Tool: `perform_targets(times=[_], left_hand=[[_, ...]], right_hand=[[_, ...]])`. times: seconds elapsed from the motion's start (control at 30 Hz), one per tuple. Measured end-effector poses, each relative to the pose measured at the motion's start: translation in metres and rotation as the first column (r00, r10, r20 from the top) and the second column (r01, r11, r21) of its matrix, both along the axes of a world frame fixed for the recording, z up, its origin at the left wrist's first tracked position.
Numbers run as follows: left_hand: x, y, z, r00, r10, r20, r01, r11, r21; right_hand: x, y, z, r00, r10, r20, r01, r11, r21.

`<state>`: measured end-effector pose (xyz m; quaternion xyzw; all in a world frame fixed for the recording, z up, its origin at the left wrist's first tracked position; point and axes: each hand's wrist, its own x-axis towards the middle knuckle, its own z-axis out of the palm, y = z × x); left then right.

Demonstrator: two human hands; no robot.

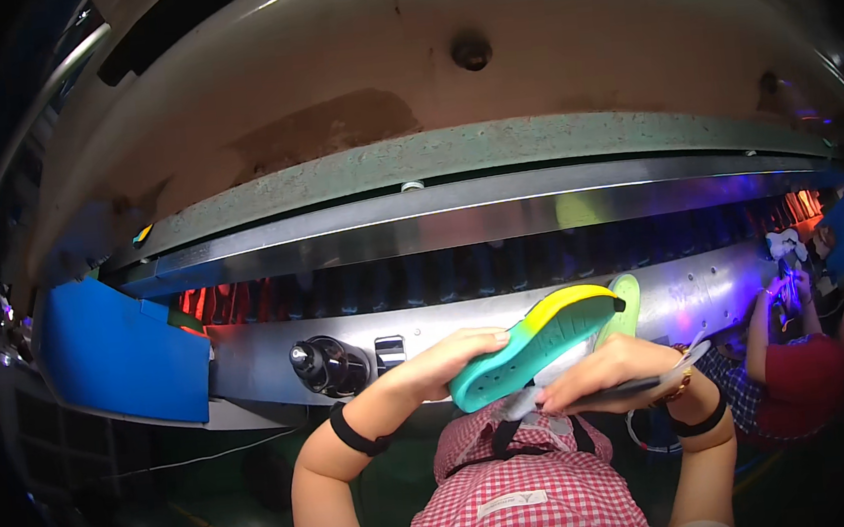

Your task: Applying glue to the bottom of shoe soles using a brush.

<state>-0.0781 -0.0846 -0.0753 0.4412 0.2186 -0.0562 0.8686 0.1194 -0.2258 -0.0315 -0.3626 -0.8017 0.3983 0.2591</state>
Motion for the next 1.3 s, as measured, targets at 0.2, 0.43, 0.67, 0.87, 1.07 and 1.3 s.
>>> perform_targets(times=[0.2,0.43,0.67,0.87,1.07,1.3], left_hand=[[-0.003,0.008,-0.002,0.994,-0.089,0.071,0.085,0.995,0.048],[-0.017,0.021,-0.005,0.960,-0.058,0.273,0.053,0.998,0.025],[-0.035,0.018,0.015,0.974,0.099,0.205,-0.121,0.988,0.097],[-0.037,0.022,-0.011,0.889,0.361,0.281,-0.186,0.846,-0.500],[0.005,-0.020,-0.052,0.750,0.573,0.331,-0.202,0.674,-0.710],[0.018,-0.029,-0.051,0.591,0.789,0.168,-0.651,0.590,-0.478]], right_hand=[[0.000,-0.002,0.002,0.997,-0.075,0.001,0.075,0.992,0.099],[0.004,-0.010,-0.016,0.938,-0.223,-0.265,0.234,0.972,0.012],[-0.002,-0.026,-0.030,0.826,-0.452,-0.337,0.449,0.889,-0.092],[-0.014,-0.029,-0.010,0.886,-0.297,-0.355,0.363,0.922,0.134],[-0.024,-0.011,-0.033,0.700,-0.574,-0.425,0.553,0.812,-0.187],[-0.055,0.009,-0.043,0.696,-0.622,-0.358,0.692,0.714,0.105]])
